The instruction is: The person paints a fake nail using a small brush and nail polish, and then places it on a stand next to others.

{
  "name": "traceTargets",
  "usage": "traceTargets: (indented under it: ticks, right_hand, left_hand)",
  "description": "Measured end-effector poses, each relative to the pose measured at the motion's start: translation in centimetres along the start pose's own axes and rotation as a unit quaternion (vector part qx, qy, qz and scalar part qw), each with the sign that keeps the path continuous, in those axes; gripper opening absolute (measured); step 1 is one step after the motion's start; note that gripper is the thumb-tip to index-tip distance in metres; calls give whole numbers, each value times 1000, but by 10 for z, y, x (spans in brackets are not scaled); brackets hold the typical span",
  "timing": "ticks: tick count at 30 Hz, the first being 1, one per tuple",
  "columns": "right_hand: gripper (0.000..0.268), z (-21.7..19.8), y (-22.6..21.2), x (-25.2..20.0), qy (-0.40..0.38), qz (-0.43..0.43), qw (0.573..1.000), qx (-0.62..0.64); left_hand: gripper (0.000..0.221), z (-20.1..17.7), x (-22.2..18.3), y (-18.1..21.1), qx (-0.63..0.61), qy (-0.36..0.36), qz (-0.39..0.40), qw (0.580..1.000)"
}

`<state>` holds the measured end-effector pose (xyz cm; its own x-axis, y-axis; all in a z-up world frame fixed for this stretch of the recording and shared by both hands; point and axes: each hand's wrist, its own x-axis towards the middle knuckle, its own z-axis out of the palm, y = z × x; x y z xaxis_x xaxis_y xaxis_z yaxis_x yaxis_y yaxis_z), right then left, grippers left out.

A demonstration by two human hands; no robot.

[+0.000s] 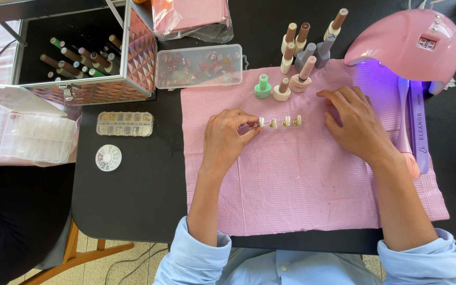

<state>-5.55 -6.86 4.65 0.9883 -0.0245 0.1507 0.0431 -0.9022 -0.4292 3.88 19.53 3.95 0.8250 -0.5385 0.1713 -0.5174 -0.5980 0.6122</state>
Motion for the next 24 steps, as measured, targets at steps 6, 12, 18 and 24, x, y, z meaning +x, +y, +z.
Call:
traceTargets:
  ticks: [6, 12, 18, 24]
  right_hand:
    - [36, -2, -2, 0, -3, 0, 1000, 8]
    - [39, 4, 3, -2, 24, -15, 1000, -4]
    - [59, 14, 10, -3, 52, -10, 973, -226]
    - [55, 15, 8, -6, 39, 1, 960, -278]
  left_hand:
    - [24, -1, 1, 3, -46, -11, -20, 999]
    - [21, 2, 2, -1, -70, 0, -16, 997]
    - [19, 3, 4, -3, -63, 0, -12, 998]
    - [19, 13, 1, -20, -94, -3, -10, 996]
